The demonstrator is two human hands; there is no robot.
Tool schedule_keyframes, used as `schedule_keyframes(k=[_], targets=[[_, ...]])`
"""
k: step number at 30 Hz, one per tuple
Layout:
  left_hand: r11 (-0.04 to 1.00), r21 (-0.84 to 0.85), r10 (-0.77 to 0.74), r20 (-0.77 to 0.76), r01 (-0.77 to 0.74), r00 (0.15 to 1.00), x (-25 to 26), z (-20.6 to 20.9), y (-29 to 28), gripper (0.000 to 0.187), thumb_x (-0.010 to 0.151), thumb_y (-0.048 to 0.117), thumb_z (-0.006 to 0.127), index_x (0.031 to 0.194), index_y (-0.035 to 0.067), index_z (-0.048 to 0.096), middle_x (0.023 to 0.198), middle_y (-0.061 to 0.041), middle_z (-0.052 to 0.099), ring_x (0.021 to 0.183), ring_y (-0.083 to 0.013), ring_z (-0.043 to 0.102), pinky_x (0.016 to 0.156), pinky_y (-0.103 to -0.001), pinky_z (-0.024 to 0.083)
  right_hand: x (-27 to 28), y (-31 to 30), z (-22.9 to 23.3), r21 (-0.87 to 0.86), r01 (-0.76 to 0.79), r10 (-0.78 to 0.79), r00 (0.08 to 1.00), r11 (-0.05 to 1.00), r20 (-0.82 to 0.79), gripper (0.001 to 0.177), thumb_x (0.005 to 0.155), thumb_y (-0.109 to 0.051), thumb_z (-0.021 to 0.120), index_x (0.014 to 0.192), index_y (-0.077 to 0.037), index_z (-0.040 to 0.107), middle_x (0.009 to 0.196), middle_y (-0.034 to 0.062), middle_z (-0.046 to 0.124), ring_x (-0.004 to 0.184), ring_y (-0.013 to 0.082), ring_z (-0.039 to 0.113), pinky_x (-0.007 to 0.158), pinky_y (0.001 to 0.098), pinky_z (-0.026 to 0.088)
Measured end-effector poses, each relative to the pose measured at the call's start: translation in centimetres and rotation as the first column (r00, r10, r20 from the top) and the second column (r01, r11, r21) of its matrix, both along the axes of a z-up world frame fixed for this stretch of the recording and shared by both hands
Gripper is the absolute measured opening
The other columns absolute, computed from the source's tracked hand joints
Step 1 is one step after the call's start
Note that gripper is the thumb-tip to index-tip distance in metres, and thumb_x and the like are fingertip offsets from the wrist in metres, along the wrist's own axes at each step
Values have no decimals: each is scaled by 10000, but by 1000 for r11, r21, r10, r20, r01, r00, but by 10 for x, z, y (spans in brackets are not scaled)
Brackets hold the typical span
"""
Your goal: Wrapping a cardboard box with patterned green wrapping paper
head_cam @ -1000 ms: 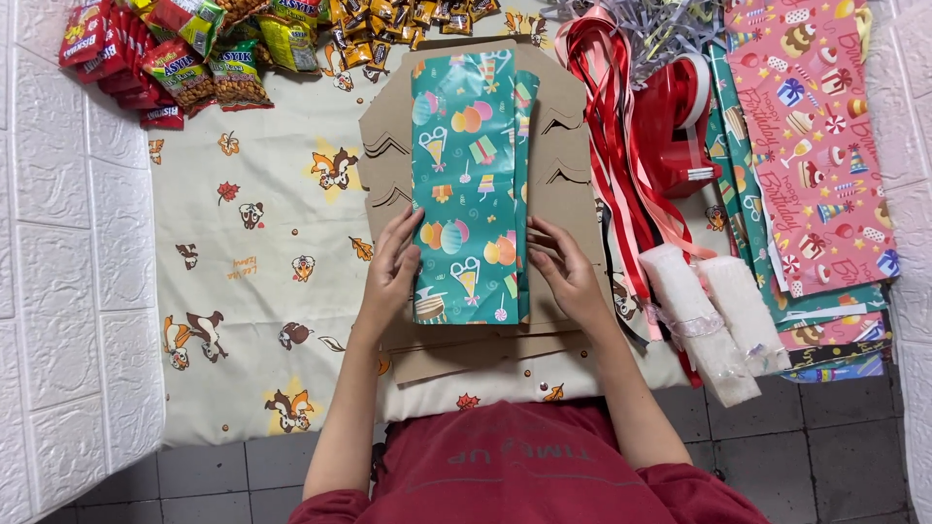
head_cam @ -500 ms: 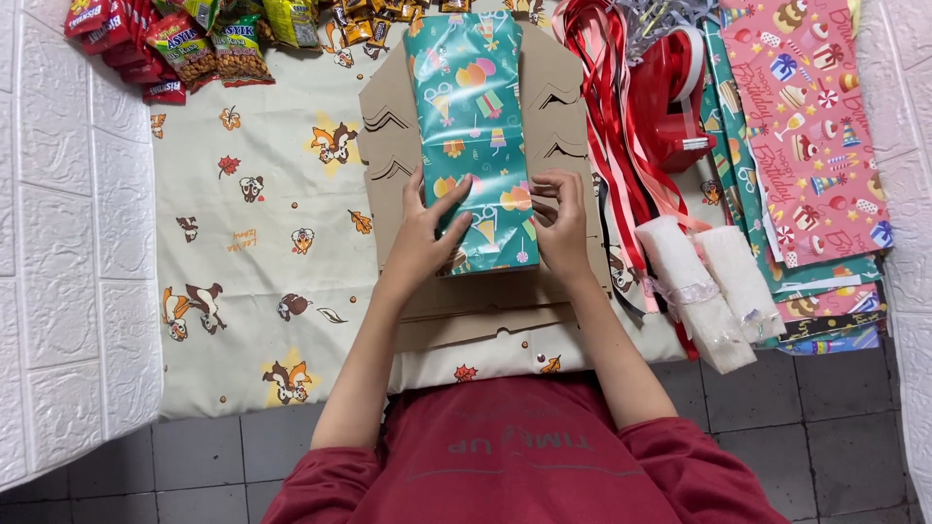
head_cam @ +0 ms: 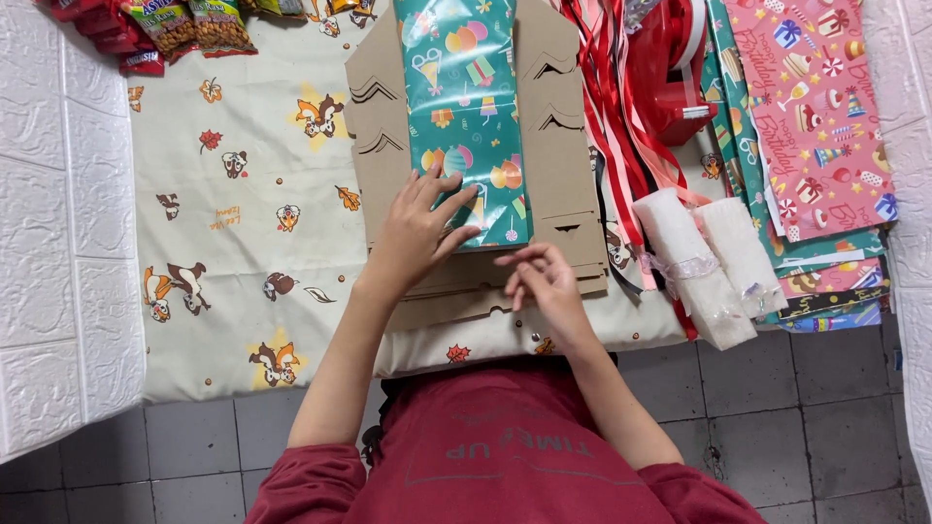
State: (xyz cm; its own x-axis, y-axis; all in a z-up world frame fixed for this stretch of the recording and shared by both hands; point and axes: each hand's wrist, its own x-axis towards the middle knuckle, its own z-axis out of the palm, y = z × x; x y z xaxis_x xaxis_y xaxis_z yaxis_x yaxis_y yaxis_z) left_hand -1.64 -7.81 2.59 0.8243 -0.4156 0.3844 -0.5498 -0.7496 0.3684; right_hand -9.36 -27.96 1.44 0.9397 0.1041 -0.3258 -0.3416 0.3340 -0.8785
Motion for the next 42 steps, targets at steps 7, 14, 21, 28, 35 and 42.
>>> schedule_keyframes(k=[7, 14, 21, 28, 35, 42], targets=[[976, 201, -58, -118, 81, 991, -9, 6, 6, 985, 643, 806, 603, 1412, 214, 436, 1369, -132, 456, 1371, -396, 302, 1113, -587, 177, -8, 20, -52, 230, 9, 24, 990, 973, -142, 143, 800, 88, 527, 880, -28, 550, 770, 107, 608, 656, 150, 638, 633, 266, 527], [947, 303, -91, -76, 110, 993, -11, 0, 1, 706, 632, 553, 787, 1125, 180, 445, 1376, -174, 423, 1373, -446, 259, 1063, -679, 177, -17, 17, -35, 190, 20, -59, 977, 982, 204, 252, 801, 140, 496, 628, -42, 493, 1341, 144, 519, 1106, 223, 549, 792, 265, 463], [975, 220, -2, 140, -29, 990, -9, -9, -11, 263, 887, 278, 594, 1122, 180, 529, 1241, -160, 593, 1227, -423, 489, 989, -691, 304, -14, 8, -13, -143, 27, 28, 930, 989, 366, 318, 804, 194, 379, 642, -11, 563, 1284, 195, 536, 1087, 258, 578, 859, 359, 490], [967, 244, 38, 140, -71, 989, 21, 10, -16, 191, 962, 202, 476, 1142, 211, 539, 1113, -158, 663, 1089, -406, 595, 901, -653, 411, -2, 2, 59, -293, 9, 130, 882, 956, 453, 332, 810, 200, 361, 709, 13, 616, 1042, 195, 660, 938, 264, 662, 826, 382, 539], [952, 305, 6, -83, 20, 997, 54, 91, -19, 179, 931, 46, 349, 1060, 143, 427, 789, -134, 592, 746, -384, 508, 776, -590, 401, 4, -33, 108, -471, 181, 195, 741, 863, 643, 332, 824, 186, 363, 803, 5, 640, 938, 171, 669, 888, 258, 656, 807, 329, 541], [933, 353, -33, -108, 69, 994, 63, 114, -26, 237, 866, -55, 347, 1018, 110, 421, 618, -98, 512, 432, -350, 398, 761, -575, 445, -1, -34, 159, -726, 139, 467, 682, 673, 563, 348, 870, 88, 429, 1154, -22, 597, 1083, 125, 625, 775, 146, 588, 747, 262, 479]])
